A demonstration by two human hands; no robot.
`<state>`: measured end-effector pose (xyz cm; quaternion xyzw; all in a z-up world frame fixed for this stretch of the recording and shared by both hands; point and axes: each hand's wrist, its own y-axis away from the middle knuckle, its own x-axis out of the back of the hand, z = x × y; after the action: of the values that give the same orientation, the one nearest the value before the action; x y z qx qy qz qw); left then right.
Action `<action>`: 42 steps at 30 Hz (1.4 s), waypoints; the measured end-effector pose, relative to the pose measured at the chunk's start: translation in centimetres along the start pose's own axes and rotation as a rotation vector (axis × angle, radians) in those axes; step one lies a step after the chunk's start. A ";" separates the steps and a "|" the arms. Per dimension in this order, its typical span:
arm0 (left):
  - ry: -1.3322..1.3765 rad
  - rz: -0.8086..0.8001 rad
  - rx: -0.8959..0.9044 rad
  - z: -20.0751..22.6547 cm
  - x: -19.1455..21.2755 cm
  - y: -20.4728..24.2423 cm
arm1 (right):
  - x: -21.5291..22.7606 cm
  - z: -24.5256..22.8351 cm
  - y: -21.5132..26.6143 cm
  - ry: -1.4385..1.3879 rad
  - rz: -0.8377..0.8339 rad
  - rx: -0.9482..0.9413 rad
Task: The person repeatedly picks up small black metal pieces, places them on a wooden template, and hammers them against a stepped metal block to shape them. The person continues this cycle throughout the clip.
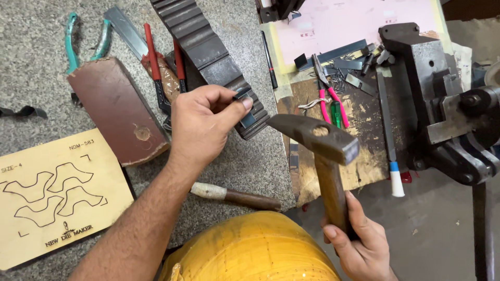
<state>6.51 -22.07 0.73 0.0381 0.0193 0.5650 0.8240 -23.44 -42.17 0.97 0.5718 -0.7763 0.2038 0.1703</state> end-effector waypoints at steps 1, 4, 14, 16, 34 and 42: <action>-0.014 -0.004 0.013 0.0 0.0 -0.2 | -0.1 -0.2 -0.4 -0.007 0.002 0.000; 0.015 -0.049 -0.075 -0.1 0.3 -0.4 | -0.4 -0.8 -1.3 0.037 -0.021 0.027; -0.086 -0.084 -0.061 -0.2 0.8 -0.8 | -0.3 -2.3 -2.7 0.151 -0.083 0.096; -0.074 -0.086 -0.083 -0.3 0.7 -0.5 | -0.3 -2.5 -2.5 0.217 -0.110 0.050; -0.054 -0.090 -0.057 -0.3 0.6 -0.8 | -0.6 -3.1 -2.8 0.239 -0.066 0.031; 0.011 -0.094 -0.041 -0.3 0.7 -0.9 | 0.1 -2.5 -1.8 0.158 -0.069 -0.123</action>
<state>7.54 -21.76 0.39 0.0171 0.0138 0.5260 0.8502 -21.68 -41.49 3.40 0.5688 -0.7513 0.1942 0.2726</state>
